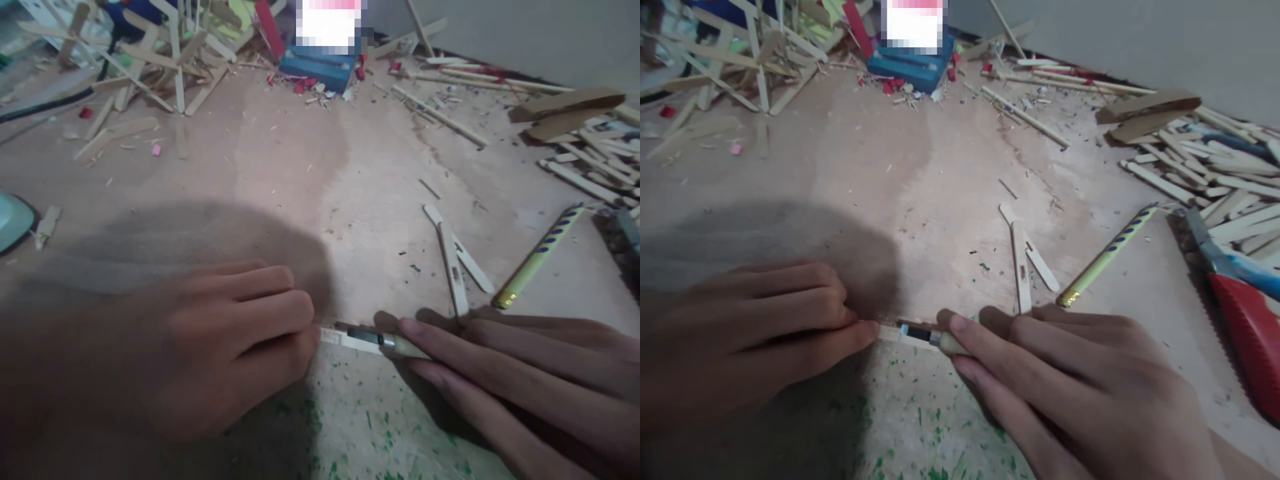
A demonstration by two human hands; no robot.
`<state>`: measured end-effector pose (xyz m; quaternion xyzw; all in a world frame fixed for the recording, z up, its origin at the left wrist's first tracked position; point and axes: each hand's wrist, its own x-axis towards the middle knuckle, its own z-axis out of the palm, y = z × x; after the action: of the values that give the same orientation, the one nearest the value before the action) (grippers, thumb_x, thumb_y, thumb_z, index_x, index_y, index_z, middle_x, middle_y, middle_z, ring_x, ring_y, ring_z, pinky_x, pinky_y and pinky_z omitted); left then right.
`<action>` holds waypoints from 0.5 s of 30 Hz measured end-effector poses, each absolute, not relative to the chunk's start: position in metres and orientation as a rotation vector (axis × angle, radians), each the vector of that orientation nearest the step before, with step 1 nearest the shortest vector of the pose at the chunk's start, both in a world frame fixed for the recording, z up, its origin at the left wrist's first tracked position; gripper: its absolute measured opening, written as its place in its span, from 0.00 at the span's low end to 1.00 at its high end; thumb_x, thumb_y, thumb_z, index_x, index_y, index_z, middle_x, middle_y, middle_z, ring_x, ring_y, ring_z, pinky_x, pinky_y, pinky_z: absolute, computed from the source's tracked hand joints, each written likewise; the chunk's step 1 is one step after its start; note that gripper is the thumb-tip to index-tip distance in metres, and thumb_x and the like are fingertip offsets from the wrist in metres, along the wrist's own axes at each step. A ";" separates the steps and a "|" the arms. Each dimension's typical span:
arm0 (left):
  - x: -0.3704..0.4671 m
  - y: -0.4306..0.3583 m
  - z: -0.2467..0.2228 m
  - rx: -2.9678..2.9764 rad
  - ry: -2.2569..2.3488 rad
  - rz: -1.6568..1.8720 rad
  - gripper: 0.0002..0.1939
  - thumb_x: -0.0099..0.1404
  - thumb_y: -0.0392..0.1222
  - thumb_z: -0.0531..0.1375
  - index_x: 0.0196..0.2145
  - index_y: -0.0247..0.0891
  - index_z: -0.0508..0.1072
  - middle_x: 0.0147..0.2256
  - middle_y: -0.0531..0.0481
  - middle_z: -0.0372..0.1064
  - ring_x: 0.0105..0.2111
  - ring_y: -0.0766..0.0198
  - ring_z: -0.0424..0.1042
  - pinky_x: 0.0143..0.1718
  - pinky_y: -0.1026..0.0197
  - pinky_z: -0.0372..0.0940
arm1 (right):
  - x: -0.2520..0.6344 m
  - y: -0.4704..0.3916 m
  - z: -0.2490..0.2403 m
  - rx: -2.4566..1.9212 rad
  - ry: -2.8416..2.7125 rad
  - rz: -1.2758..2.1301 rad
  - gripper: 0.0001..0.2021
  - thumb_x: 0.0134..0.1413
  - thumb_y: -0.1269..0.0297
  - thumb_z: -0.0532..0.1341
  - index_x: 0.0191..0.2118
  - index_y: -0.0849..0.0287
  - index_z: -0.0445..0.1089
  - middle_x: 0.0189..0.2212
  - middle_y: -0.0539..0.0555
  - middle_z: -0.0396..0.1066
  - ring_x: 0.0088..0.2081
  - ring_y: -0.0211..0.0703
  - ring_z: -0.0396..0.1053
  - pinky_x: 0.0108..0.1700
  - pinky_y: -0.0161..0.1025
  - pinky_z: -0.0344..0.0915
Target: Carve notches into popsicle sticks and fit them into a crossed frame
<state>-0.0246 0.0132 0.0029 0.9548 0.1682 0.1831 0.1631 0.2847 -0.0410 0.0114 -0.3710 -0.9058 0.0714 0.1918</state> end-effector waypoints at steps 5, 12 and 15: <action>-0.025 0.011 0.003 2.787 0.513 0.510 0.11 0.78 0.35 0.58 0.35 0.38 0.75 0.34 0.55 0.64 0.36 0.67 0.63 0.38 0.60 0.62 | 0.292 -0.039 0.010 -1.044 -2.501 0.357 0.16 0.72 0.68 0.60 0.61 0.53 0.74 0.44 0.48 0.80 0.35 0.36 0.77 0.34 0.39 0.73; -0.024 0.013 0.004 2.854 0.447 0.587 0.13 0.79 0.33 0.55 0.39 0.35 0.78 0.35 0.53 0.68 0.38 0.64 0.67 0.42 0.59 0.66 | 0.289 -0.044 0.012 -1.013 -2.521 0.376 0.16 0.70 0.70 0.62 0.59 0.55 0.74 0.40 0.48 0.79 0.35 0.36 0.76 0.34 0.39 0.70; -0.023 0.011 0.002 2.845 0.424 0.644 0.09 0.77 0.31 0.57 0.44 0.32 0.79 0.34 0.52 0.69 0.37 0.63 0.67 0.41 0.57 0.65 | 0.289 -0.043 0.012 -0.973 -2.557 0.335 0.15 0.72 0.65 0.61 0.60 0.57 0.73 0.38 0.50 0.78 0.35 0.36 0.76 0.35 0.37 0.72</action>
<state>-0.0227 0.0115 0.0019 0.9607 0.1431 0.2175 0.0967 0.2890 -0.0427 0.0119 -0.3463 -0.9106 0.1193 0.1913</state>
